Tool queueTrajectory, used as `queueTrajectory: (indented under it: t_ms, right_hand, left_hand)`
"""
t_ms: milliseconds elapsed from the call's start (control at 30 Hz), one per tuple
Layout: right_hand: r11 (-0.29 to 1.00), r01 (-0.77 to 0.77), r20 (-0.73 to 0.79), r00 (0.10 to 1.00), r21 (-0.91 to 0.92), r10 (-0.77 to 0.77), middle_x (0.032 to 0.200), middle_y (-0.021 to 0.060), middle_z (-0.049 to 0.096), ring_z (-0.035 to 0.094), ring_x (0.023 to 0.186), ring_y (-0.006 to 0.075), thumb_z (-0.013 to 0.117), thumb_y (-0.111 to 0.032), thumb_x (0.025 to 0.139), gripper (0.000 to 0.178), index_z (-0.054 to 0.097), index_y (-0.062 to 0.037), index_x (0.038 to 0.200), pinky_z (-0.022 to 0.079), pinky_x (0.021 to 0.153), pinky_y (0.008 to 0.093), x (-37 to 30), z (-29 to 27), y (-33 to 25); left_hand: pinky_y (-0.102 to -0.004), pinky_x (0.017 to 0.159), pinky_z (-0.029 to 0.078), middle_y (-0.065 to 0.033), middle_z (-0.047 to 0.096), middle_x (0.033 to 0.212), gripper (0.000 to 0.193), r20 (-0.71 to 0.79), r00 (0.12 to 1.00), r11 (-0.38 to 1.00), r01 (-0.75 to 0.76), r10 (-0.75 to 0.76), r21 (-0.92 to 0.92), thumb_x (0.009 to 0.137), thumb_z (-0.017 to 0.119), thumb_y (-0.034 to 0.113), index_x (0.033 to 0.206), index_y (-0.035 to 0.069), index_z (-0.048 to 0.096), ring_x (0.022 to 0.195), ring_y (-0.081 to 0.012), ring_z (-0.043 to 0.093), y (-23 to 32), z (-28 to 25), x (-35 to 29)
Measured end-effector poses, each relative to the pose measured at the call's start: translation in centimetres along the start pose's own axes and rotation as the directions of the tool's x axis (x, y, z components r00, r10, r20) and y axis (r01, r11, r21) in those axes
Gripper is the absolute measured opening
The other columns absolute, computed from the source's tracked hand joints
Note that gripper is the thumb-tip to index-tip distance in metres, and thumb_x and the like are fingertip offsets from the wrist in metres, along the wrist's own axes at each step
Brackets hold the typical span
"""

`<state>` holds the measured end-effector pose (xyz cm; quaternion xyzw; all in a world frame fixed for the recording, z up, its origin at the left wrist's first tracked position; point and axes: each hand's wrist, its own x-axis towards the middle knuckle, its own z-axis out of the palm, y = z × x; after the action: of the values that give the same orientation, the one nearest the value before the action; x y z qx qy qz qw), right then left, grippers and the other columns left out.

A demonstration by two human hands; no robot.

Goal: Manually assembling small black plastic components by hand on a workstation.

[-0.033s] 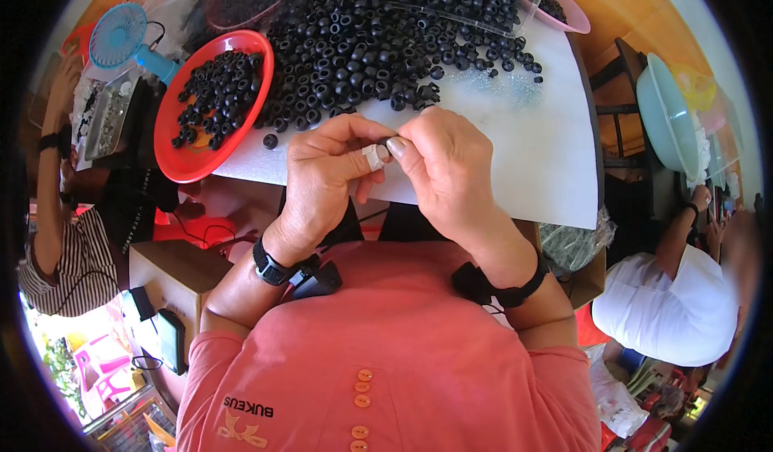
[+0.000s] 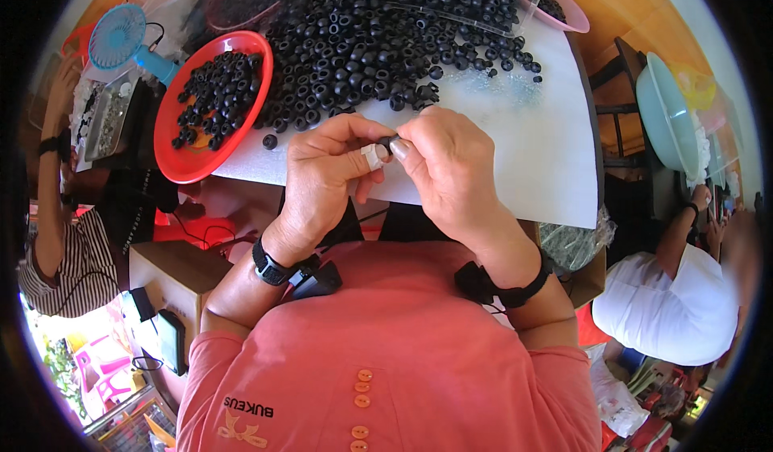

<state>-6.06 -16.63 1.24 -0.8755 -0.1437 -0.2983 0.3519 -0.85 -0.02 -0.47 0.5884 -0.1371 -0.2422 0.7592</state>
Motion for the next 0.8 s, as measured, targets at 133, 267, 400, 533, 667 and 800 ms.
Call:
queueTrajectory:
  t_ms: [133,267,400,533,667,800]
  right_hand:
    - [0.996,0.077,0.044,0.996,-0.037,-0.075,0.076,0.0124,0.055,0.055,0.068,0.0329,0.065,0.005,0.071,0.017,0.057,-0.0023,0.084,0.043,0.059,0.0411,-0.1,-0.6,0.4]
    - [0.989,0.120,0.037,0.992,-0.086,-0.117,0.076,0.0124,0.054,0.054,0.067,0.0335,0.064,0.006,0.068,0.020,0.056,-0.0028,0.084,0.042,0.058,0.0425,0.2,-0.3,0.1]
    - [0.975,0.163,0.096,0.984,-0.150,-0.150,0.078,0.0135,0.053,0.054,0.067,0.0329,0.061,0.006,0.069,0.018,0.055,-0.0011,0.085,0.042,0.059,0.0411,0.6,-0.4,0.1]
    - [0.985,0.139,0.012,0.990,-0.107,-0.139,0.073,0.0110,0.049,0.052,0.066,0.0330,0.063,0.002,0.065,0.019,0.050,-0.0052,0.078,0.040,0.056,0.0437,0.3,0.6,0.7]
    - [0.958,0.159,-0.038,0.984,-0.239,-0.173,0.072,0.0119,0.048,0.051,0.064,0.0336,0.062,0.000,0.065,0.019,0.048,-0.0052,0.077,0.039,0.055,0.0444,-0.1,1.5,-0.3]
    - [0.972,0.109,-0.033,0.992,-0.208,-0.119,0.070,0.0125,0.046,0.049,0.062,0.0335,0.062,-0.001,0.066,0.019,0.046,-0.0053,0.076,0.038,0.054,0.0447,0.0,1.8,0.5]
  left_hand:
    - [-0.0183,0.043,0.041,-0.0069,0.068,0.083,0.014,0.014,1.000,1.000,-0.004,0.004,-0.026,0.087,0.065,-0.004,0.101,-0.004,0.066,0.063,-0.0084,0.061,0.2,0.2,0.0]
    - [-0.0186,0.042,0.041,-0.0076,0.068,0.083,0.015,-0.003,1.000,1.000,0.017,-0.017,-0.021,0.087,0.066,-0.004,0.102,-0.004,0.066,0.062,-0.0087,0.061,0.0,0.0,0.0]
    - [-0.0190,0.041,0.040,-0.0085,0.068,0.083,0.015,-0.005,1.000,1.000,0.016,-0.016,-0.017,0.087,0.065,-0.005,0.102,-0.005,0.066,0.061,-0.0087,0.060,0.2,0.1,-0.1]
    - [-0.0189,0.041,0.038,-0.0086,0.067,0.082,0.013,-0.035,0.998,0.999,0.050,-0.050,-0.005,0.087,0.065,-0.005,0.100,-0.005,0.066,0.059,-0.0084,0.059,0.2,0.3,0.0]
    - [-0.0189,0.039,0.035,-0.0028,0.064,0.071,0.009,-0.066,0.998,1.000,0.011,-0.011,-0.004,0.088,0.067,0.001,0.096,-0.002,0.067,0.052,-0.0033,0.051,0.1,0.4,-0.2]
    - [-0.0187,0.041,0.036,-0.0041,0.065,0.075,0.009,-0.078,0.997,1.000,0.008,-0.007,0.017,0.088,0.066,-0.001,0.096,-0.003,0.067,0.054,-0.0045,0.053,0.3,0.9,0.0]
